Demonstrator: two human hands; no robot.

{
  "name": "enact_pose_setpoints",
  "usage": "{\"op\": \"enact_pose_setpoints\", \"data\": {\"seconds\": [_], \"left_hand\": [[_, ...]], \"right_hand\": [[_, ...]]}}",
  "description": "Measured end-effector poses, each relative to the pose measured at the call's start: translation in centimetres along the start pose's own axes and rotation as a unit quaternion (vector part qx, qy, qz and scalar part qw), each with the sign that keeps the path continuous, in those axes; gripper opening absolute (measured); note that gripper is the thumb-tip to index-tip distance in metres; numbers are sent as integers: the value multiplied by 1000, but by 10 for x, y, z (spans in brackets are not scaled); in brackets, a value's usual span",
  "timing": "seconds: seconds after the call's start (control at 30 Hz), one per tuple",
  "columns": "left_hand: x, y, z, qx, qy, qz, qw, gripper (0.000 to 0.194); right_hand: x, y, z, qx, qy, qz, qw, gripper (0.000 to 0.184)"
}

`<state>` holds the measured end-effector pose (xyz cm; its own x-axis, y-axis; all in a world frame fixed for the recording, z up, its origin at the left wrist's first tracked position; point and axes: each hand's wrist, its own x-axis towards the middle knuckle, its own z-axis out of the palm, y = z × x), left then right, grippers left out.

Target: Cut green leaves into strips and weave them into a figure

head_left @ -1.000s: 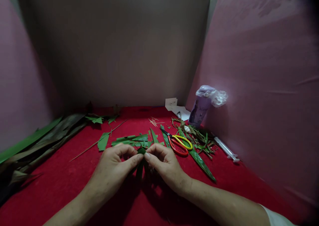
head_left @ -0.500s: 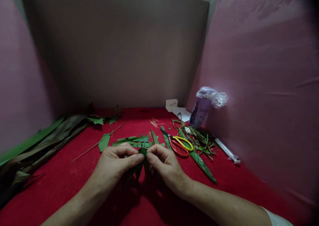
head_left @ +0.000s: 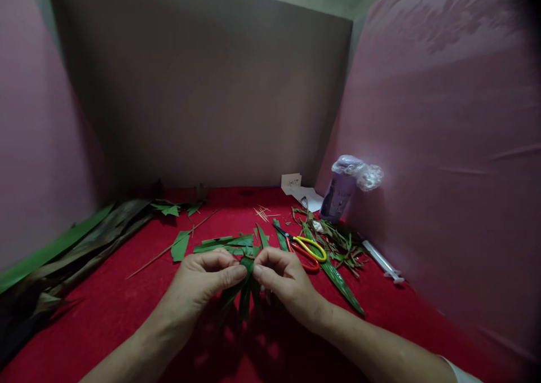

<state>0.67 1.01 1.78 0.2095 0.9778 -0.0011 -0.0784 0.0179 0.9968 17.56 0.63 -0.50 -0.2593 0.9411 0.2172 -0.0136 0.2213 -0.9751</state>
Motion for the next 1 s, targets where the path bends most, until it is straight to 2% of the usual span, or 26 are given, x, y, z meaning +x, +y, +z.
{"op": "enact_pose_setpoints", "data": {"seconds": [0.07,0.17,0.37,0.43,0.5,0.57,0.7,0.8,0.93,1.0], "left_hand": [[-1,3,0,20,1,23,1000,16],[-3,7,0,26,-6,18,999,15],[-6,13,0,118,17,73,990,16],[-7,15,0,136,17,59,989,18],[-6,15,-1,133,11,8,991,19],[-5,15,-2,123,11,-24,992,21],[-4,18,-5,104,18,33,994,25],[-4,23,-10,53,25,24,998,26],[0,28,-18,-23,107,3,994,22],[3,26,-19,-41,122,-14,992,26]], "right_hand": [[0,-3,0,6,-15,16,1000,26],[0,-4,0,-6,-20,4,1000,23],[-3,-3,0,-130,-1,-40,991,16],[-5,-3,2,-172,7,-44,984,16],[-6,-3,4,-197,22,-36,980,16],[-5,-2,5,-187,27,-20,982,18],[1,3,5,-75,5,68,995,27],[7,8,2,-39,-24,119,992,29],[12,11,-2,-35,-36,122,991,32],[12,10,-5,-46,-27,105,993,33]]}}
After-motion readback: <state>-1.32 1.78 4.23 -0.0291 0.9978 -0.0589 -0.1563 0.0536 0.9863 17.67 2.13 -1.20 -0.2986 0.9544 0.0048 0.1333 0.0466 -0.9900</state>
